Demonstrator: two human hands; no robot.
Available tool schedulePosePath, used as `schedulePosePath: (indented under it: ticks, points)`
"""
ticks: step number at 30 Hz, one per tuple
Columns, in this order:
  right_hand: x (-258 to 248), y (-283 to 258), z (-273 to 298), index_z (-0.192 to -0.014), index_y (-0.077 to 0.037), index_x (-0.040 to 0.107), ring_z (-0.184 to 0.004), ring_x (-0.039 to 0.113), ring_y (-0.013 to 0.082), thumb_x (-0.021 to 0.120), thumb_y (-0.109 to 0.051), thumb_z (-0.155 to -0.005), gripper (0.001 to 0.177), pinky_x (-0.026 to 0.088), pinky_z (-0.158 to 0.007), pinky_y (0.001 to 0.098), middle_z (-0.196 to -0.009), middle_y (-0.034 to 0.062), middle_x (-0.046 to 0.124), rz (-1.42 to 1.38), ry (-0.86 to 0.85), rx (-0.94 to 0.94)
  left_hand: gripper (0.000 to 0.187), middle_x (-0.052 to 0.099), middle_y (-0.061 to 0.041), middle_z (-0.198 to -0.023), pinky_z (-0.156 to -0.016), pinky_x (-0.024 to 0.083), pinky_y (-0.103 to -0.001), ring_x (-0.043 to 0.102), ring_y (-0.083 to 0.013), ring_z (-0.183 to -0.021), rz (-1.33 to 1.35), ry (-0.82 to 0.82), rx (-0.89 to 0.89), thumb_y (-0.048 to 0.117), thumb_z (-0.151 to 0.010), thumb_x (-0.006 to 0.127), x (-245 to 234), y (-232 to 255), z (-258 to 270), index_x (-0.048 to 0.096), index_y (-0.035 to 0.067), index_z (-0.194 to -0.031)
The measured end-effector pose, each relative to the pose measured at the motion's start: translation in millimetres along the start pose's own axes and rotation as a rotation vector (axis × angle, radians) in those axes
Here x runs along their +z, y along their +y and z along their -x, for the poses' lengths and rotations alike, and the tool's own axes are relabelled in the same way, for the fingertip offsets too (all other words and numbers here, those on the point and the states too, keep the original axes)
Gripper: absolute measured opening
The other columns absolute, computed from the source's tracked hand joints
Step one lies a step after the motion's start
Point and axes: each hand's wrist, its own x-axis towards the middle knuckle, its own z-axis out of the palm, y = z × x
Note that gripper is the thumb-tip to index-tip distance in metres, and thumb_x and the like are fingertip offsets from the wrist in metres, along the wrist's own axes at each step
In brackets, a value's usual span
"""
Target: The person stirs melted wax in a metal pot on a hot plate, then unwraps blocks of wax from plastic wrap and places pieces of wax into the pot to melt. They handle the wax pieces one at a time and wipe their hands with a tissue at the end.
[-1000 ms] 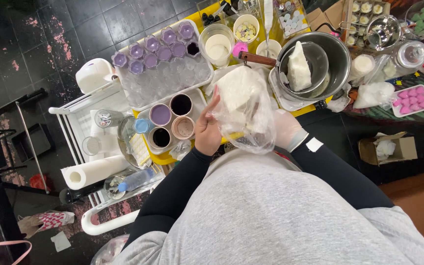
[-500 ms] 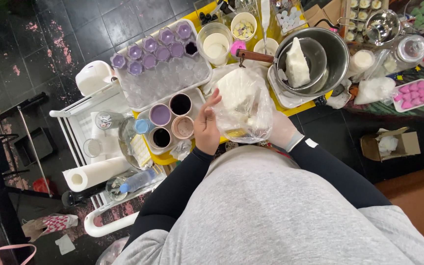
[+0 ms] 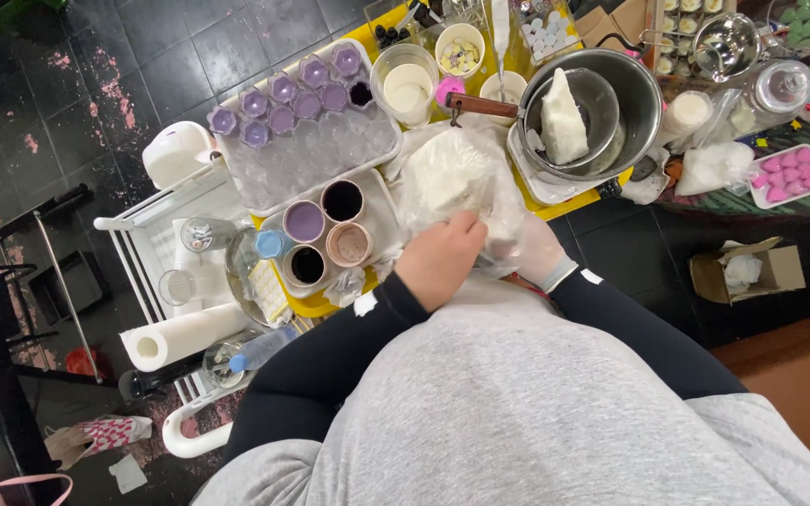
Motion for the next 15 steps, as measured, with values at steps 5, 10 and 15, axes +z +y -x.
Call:
schedulePosePath:
  ticks: [5,10,15]
  points:
    - [15,15,5,-0.131,-0.003,0.057,-0.099,0.066,0.0183,0.069,-0.016,-0.092,0.043,0.054,-0.085,0.0335,-0.113,0.008,0.069,-0.687,0.079,0.211,0.009,0.063,-0.017,-0.101,-0.067,0.057,-0.045,0.071,-0.0353,-0.082,-0.127,-0.187,-0.2,0.006,-0.088,0.059,33,-7,-9,0.06,0.003,-0.097]
    - [16,16,10,-0.12,-0.001,0.063,-0.093,0.068,0.019,0.071,-0.013,-0.088,0.035,0.054,-0.081,0.0319,-0.103,0.0094,0.071,-0.154,0.166,-0.004,0.016,0.064,-0.018,-0.1,-0.065,0.058,-0.044,0.072,-0.0357,-0.078,-0.114,-0.117,-0.221,0.009,-0.087,0.065,43,-14,-17,0.059,0.001,-0.1]
    - [25,26,11,-0.116,-0.003,0.067,-0.09,0.067,0.0179,0.068,-0.012,-0.095,0.023,0.054,-0.08,0.0301,-0.103,0.0074,0.072,-0.539,0.172,0.154,0.03,0.069,-0.016,-0.092,-0.067,0.057,-0.046,0.072,-0.0373,-0.08,-0.089,-0.163,-0.282,0.019,-0.081,0.078,45,-17,-24,0.061,0.003,-0.101]
